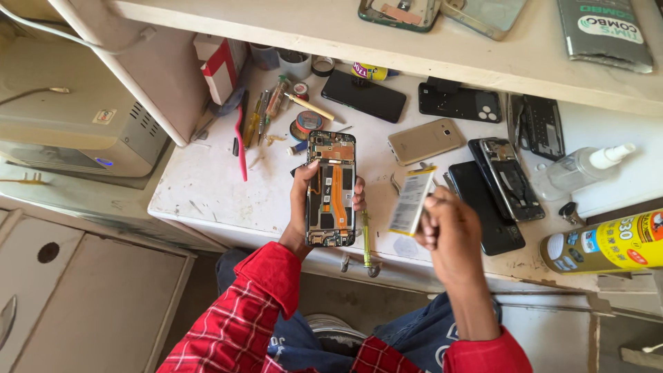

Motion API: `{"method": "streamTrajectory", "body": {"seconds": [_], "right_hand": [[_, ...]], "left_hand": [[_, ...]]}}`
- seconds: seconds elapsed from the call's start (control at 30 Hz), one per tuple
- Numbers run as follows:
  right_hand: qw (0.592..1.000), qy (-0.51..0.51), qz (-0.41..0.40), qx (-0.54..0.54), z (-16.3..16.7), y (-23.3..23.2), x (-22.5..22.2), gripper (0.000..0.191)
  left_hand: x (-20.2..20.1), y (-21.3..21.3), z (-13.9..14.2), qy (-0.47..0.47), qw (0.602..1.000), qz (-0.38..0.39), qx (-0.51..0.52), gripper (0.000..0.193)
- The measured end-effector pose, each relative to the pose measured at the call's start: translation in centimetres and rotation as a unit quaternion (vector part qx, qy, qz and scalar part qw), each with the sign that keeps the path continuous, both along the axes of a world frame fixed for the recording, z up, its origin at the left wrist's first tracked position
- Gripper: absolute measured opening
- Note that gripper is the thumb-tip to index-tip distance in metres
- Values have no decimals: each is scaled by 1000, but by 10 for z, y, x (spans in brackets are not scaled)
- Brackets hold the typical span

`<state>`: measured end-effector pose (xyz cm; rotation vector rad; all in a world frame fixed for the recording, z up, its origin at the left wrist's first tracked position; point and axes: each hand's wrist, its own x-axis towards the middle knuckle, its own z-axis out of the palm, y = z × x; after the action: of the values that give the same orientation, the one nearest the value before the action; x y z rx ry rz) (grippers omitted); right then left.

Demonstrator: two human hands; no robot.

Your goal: The person disassembles a smartphone at a repair bench. They use a screwdriver to remove screws from the opened phone, pry off internal components, detach the battery, and separate the back cover and midframe, placing removed parts on the bench.

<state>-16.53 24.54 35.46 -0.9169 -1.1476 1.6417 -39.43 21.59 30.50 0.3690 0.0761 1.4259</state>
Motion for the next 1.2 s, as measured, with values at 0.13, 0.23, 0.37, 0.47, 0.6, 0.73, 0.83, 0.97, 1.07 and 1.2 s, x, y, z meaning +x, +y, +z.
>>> {"method": "streamTrajectory", "body": {"seconds": [0.13,0.23,0.37,0.47,0.6,0.73,0.83,0.97,1.07,1.2], "right_hand": [[995,-47,58,67,6,-11,-14,28],[952,-167,58,248,21,-18,-24,23],[872,-262,21,413,39,-18,-27,12],[856,-344,-34,385,45,-19,-23,15],[813,-346,-76,463,41,-24,-19,13],[814,-357,-109,446,33,-15,-20,12],[813,-353,-122,447,30,6,-23,12],[771,-368,-155,495,24,40,-37,12],[635,-453,-164,604,14,63,-53,11],[611,-518,-60,596,-4,77,-63,14]], "left_hand": [[-2,-1,0,44,998,-1,-46,65],[-2,-1,2,88,995,-7,-53,73],[1,0,6,83,993,18,-76,75],[0,0,6,64,994,22,-88,77],[-2,-1,2,59,996,15,-71,79],[-1,-3,1,44,998,9,-50,79],[-1,-5,4,45,998,18,-32,79],[-2,-9,8,45,996,59,-48,73],[-3,-9,9,18,997,60,-34,72],[-2,-10,8,22,997,61,-35,73]]}}
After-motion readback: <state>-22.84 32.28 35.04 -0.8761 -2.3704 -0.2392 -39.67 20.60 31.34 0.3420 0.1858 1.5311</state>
